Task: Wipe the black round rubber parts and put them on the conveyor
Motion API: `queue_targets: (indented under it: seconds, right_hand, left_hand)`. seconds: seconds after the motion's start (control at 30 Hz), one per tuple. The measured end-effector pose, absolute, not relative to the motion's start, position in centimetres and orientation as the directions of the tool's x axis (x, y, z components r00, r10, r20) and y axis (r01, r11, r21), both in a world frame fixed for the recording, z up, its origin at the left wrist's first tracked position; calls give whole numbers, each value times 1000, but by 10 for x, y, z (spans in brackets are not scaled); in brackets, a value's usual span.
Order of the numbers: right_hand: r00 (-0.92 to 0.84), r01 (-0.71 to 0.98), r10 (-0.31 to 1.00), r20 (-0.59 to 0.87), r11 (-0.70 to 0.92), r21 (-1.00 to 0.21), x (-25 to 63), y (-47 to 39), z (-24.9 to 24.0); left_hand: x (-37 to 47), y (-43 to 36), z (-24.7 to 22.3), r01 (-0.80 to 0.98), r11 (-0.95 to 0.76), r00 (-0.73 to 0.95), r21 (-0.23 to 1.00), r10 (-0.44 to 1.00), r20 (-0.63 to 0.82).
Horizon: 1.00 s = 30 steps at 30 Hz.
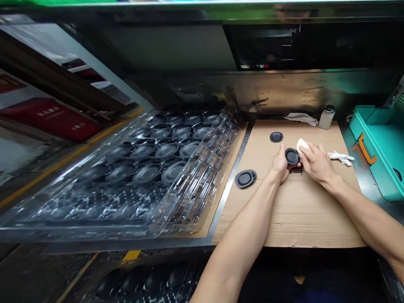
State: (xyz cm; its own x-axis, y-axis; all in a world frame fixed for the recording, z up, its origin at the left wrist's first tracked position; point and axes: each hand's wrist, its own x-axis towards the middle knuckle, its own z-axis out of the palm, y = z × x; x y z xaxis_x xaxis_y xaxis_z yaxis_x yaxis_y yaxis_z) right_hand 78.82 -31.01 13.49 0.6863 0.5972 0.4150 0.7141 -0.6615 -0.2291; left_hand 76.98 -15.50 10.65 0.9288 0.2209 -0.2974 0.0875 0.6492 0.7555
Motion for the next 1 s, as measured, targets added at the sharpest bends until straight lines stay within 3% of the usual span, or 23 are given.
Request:
queue_targets:
  seconds: [0.13, 0.3, 0.5, 0.6, 0.7, 0.83, 0.9, 1.0]
  right_hand:
    - [681, 713, 515, 520, -626, -315, 799, -320, 136]
    - [477, 874, 762, 438, -357, -331, 787, -316, 143]
    - [320, 890, 877, 359, -148, -432, 787, -323, 163]
    - [345, 883, 899, 271, -213, -419, 793, -333, 171]
    - [419, 886, 856, 303, -313, -341, 796, -335, 173]
    - [351, 900, 898, 266, -245, -361, 795, -331, 166]
    - [474, 868, 832, 289, -386, -313, 799, -332, 159]
    - [665, 742, 619, 418, -610, -276, 808, -334, 147]
  left_hand:
    - [768, -147, 112, 131, 664, 953, 736, 120, -278]
    - [769, -149, 107, 62, 596, 939, 801, 237, -249]
    - [766, -154, 103, 9, 470, 958, 882, 250, -143]
    - [766, -156, 103, 47, 439, 947, 897, 265, -180]
    - [768, -158, 103, 89, 430, 941, 898, 260, -218]
    - [767, -160, 105, 63, 465, 935, 883, 283, -215]
    - [766, -159, 108, 104, 484, 936, 869, 247, -250]
    - [764, -155, 114, 159, 531, 943, 832, 168, -287]
